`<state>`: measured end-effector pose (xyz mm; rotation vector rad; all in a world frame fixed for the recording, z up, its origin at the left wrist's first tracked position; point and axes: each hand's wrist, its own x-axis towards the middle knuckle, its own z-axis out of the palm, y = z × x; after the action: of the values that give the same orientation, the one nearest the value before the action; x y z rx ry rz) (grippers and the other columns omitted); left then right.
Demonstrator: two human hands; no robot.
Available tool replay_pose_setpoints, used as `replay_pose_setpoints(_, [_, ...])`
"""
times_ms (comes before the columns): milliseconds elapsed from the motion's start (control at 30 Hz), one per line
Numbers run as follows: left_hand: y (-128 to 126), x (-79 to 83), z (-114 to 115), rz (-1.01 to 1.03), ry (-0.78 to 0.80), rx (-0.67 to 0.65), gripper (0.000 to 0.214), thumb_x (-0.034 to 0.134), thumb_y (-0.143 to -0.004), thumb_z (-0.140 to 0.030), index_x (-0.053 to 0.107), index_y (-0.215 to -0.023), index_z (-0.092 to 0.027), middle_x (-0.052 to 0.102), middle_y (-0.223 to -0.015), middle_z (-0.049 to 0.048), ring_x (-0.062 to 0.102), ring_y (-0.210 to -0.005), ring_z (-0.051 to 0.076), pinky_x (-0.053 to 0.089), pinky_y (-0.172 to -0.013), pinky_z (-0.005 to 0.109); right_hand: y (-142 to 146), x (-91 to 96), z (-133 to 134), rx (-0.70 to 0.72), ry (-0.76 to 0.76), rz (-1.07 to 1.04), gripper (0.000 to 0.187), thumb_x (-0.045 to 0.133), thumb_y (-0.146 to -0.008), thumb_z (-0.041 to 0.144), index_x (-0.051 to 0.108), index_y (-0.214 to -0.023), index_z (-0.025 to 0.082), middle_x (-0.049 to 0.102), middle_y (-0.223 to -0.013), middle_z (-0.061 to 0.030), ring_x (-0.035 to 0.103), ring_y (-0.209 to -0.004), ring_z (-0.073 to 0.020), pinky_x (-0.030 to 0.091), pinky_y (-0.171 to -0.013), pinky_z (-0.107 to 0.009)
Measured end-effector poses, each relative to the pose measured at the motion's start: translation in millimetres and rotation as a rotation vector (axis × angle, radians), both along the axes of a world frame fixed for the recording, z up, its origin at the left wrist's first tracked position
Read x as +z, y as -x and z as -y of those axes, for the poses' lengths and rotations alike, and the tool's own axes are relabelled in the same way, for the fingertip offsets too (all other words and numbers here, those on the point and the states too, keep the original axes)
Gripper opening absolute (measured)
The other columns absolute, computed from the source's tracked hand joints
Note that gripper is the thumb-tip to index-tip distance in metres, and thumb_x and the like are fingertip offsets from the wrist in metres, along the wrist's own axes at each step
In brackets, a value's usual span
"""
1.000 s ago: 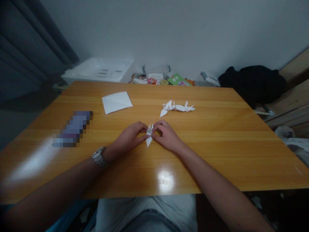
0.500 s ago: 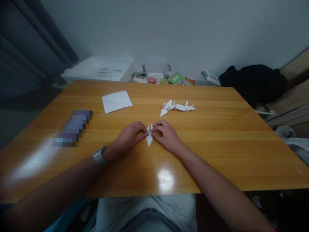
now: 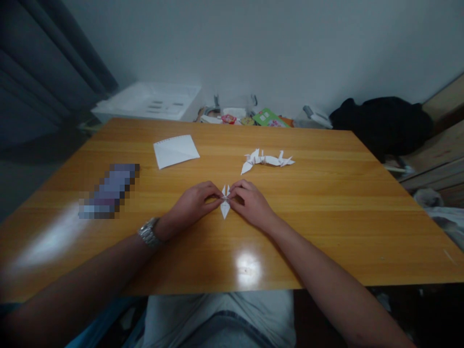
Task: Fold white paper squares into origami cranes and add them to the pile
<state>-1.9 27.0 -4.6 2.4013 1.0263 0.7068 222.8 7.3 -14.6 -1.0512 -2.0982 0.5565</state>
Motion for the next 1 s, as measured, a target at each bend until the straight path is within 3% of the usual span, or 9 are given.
replay_pose_setpoints(367, [-3, 7.6, 4, -0.15, -0.066, -0.014, 0.01, 0.065, -0.097, -0.025, 0.07, -0.095, -0.017, 0.066, -0.095, 0.0053, 0.062, -0.092, 0.021, 0.048, -0.083, 0.032, 1, 2.5, 1, 0.016, -0.048, 0.045, 0.008, 0.069, -0.09, 0.014, 0.068, -0.09, 0.022, 0.068, -0.105, -0.0072, 0.063, -0.099, -0.0224, 0.051, -0.088, -0.04])
replay_pose_setpoints(600, [-4, 9.3, 5, -0.27, -0.136, -0.026, 0.017, 0.061, -0.099, -0.029, 0.07, -0.096, -0.015, 0.066, -0.095, 0.0063, 0.061, -0.09, 0.022, 0.048, -0.08, 0.032, -7, 4.0, -2, 0.155, -0.137, 0.123, 0.005, 0.068, -0.094, 0.021, 0.07, -0.098, 0.022, 0.071, -0.113, -0.0089, 0.064, -0.106, -0.0235, 0.052, -0.092, -0.042])
replay_pose_setpoints(733, [0, 10.5, 4, -0.28, -0.158, -0.066, 0.021, 0.056, -0.102, -0.031, 0.07, -0.098, -0.015, 0.065, -0.096, 0.007, 0.061, -0.089, 0.021, 0.048, -0.081, 0.031, -10, 3.4, -2, 0.189, -0.124, 0.171, 0.011, 0.063, -0.098, 0.025, 0.073, -0.103, 0.024, 0.072, -0.114, -0.0084, 0.066, -0.109, -0.0233, 0.053, -0.095, -0.043])
replay_pose_setpoints(867, [7, 11.0, 1, -0.237, -0.171, -0.178, 0.026, 0.054, -0.103, -0.038, 0.07, -0.111, -0.019, 0.065, -0.105, 0.007, 0.061, -0.095, 0.02, 0.048, -0.086, 0.03, -11, 1.2, -1, 0.178, -0.086, 0.18, 0.014, 0.062, -0.099, 0.027, 0.073, -0.106, 0.026, 0.073, -0.116, -0.0073, 0.067, -0.11, -0.0227, 0.055, -0.095, -0.043])
replay_pose_setpoints(1000, [7, 10.5, 1, -0.277, -0.204, -0.173, 0.028, 0.053, -0.104, -0.038, 0.071, -0.109, -0.018, 0.065, -0.103, 0.0076, 0.061, -0.092, 0.019, 0.047, -0.082, 0.03, -11, 1.1, 2, 0.146, -0.067, 0.189, 0.015, 0.064, -0.098, 0.028, 0.073, -0.109, 0.025, 0.075, -0.115, -0.0078, 0.071, -0.105, -0.0223, 0.058, -0.092, -0.04])
